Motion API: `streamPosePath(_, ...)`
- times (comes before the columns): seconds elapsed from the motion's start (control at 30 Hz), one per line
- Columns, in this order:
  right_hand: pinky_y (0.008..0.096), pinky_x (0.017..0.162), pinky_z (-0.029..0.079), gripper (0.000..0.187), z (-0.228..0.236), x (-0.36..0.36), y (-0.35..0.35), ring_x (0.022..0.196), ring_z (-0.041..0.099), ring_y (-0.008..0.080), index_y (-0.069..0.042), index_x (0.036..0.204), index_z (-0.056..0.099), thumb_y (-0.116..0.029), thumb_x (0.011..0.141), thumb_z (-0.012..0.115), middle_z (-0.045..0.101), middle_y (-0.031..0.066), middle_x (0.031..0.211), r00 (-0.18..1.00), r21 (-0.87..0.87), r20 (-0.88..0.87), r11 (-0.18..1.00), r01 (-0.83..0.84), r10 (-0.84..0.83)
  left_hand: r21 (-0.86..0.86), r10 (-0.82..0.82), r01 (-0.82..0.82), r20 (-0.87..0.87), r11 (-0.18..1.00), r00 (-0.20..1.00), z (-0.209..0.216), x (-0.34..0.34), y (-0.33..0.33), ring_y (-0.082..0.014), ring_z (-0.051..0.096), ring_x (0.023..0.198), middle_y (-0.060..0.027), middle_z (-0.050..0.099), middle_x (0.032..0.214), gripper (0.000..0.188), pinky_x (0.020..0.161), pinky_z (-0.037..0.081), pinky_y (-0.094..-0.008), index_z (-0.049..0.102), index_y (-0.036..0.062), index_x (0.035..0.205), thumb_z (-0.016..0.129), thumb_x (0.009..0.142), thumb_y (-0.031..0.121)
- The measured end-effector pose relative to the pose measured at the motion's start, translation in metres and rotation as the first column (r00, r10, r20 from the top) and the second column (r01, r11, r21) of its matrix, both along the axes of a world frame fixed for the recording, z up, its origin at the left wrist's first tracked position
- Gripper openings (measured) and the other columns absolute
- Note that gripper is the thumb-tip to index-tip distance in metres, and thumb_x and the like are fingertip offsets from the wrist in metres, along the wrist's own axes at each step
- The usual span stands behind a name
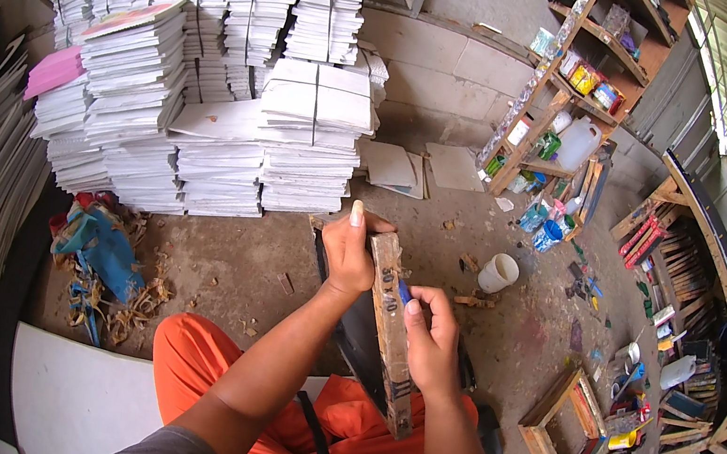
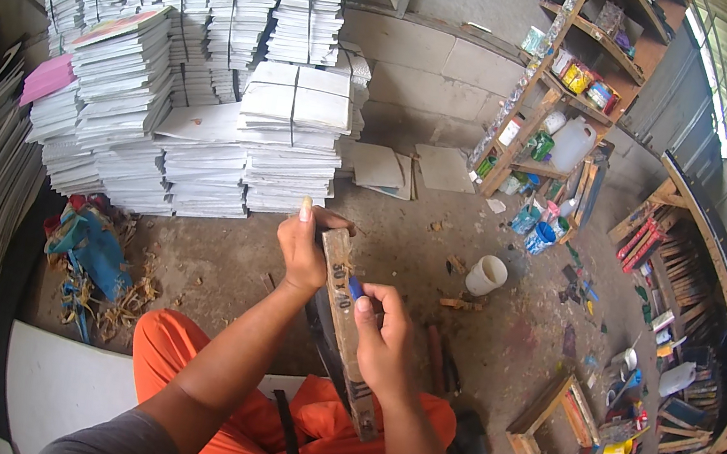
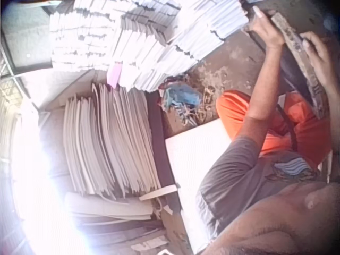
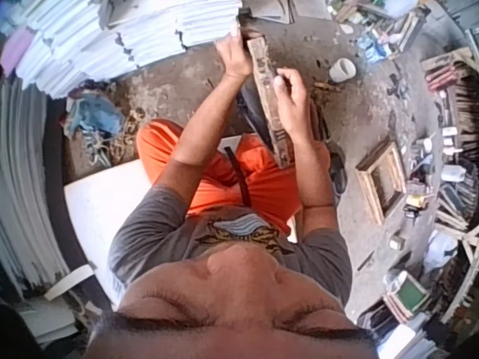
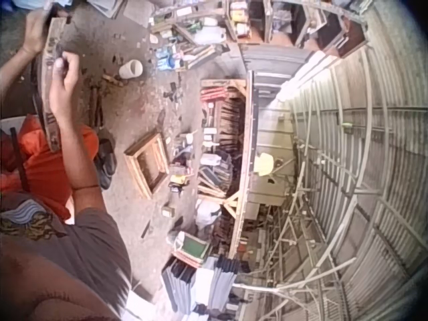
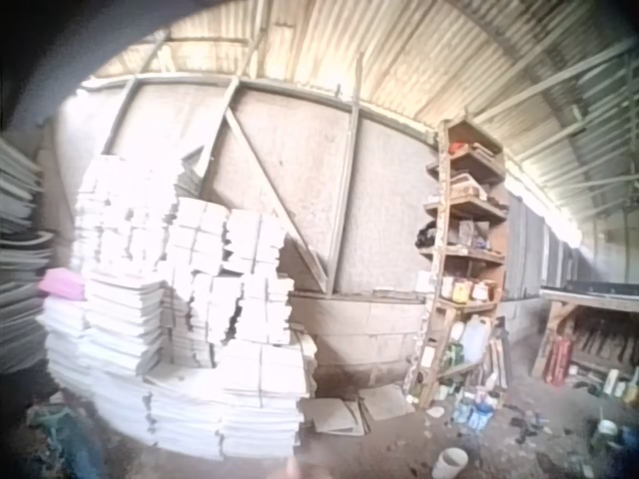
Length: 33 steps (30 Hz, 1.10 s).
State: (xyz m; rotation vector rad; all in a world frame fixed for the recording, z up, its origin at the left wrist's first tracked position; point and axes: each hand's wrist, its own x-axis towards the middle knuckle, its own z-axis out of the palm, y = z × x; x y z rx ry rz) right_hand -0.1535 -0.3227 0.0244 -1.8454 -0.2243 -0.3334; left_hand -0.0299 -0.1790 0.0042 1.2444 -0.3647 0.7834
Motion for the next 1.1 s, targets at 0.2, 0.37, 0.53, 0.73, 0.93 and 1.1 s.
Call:
streamPosePath(0.2,0.0408,0.073,0.055,0.036,0.024,-0.006,0.011,0.087,0.069,0.0341,-0.003,0.121,0.065,-0.024,0.094,0.076,0.067,0.0154,0.097,0.891,-0.364,0.436,0.880,0.303,-0.127,-0.017,-0.029,0.029,-0.017,0.999,0.999,-0.001,-0.003,-0.007,-0.0261,0.070,0.070,-0.0192,0.073,0.076,0.064,0.070,0.055,-0.0362,0.071,-0.0089,0.080,0.036,0.110,0.036)
streamPosePath(0.37,0.0419,0.067,0.054,0.032,0.026,-0.002,0.005,0.079,0.068,0.0335,-0.003,0.117,0.068,-0.014,0.089,0.076,0.065,0.0130,0.093,0.830,-0.479,0.553,0.786,0.390,-0.075,-0.027,-0.031,0.031,0.007,0.999,0.999,-0.003,-0.002,-0.012,-0.0257,0.069,0.069,-0.0190,0.073,0.077,0.065,0.070,0.054,-0.0363,0.071,-0.0088,0.080,0.036,0.110,0.036)
streamPosePath(0.53,0.0398,0.062,0.053,0.030,0.031,0.006,0.001,0.071,0.067,0.0270,-0.008,0.114,0.072,-0.007,0.084,0.072,0.062,0.0070,0.085,0.732,-0.621,0.678,0.577,0.530,0.057,0.033,-0.016,0.016,0.005,0.999,1.000,-0.002,-0.004,-0.013,-0.0252,0.069,0.069,-0.0191,0.073,0.076,0.064,0.070,0.054,-0.0359,0.071,-0.0091,0.081,0.036,0.110,0.035)
streamPosePath(0.73,0.0335,0.059,0.050,0.028,0.036,0.015,-0.007,0.068,0.061,0.0180,-0.009,0.116,0.071,-0.015,0.089,0.067,0.055,0.0016,0.085,0.681,-0.695,0.704,0.389,0.605,0.201,-0.042,-0.045,0.045,0.000,0.998,0.999,-0.004,-0.003,-0.015,-0.0249,0.068,0.068,-0.0193,0.073,0.077,0.064,0.070,0.054,-0.0356,0.072,-0.0101,0.080,0.037,0.109,0.035)
streamPosePath(0.93,0.0332,0.057,0.048,0.012,0.041,0.015,-0.004,0.066,0.060,0.0176,-0.009,0.101,0.065,-0.016,0.091,0.064,0.053,0.0021,0.083,0.677,-0.712,0.701,0.275,0.646,0.225,-0.028,-0.044,0.043,-0.028,0.999,0.999,0.003,-0.009,-0.017,-0.0254,0.069,0.071,-0.0194,0.074,0.078,0.064,0.073,0.054,-0.0358,0.072,-0.0103,0.079,0.037,0.108,0.035)
streamPosePath(1.1,0.0371,0.062,0.051,0.013,0.041,0.016,-0.001,0.070,0.065,0.0232,-0.010,0.098,0.060,-0.016,0.090,0.068,0.056,0.0053,0.085,0.781,-0.783,0.603,0.312,0.538,0.166,-0.007,-0.039,0.039,-0.027,0.999,0.999,0.003,-0.009,-0.016,-0.0256,0.069,0.072,-0.0193,0.074,0.079,0.065,0.074,0.054,-0.0363,0.073,-0.0099,0.081,0.036,0.108,0.036)
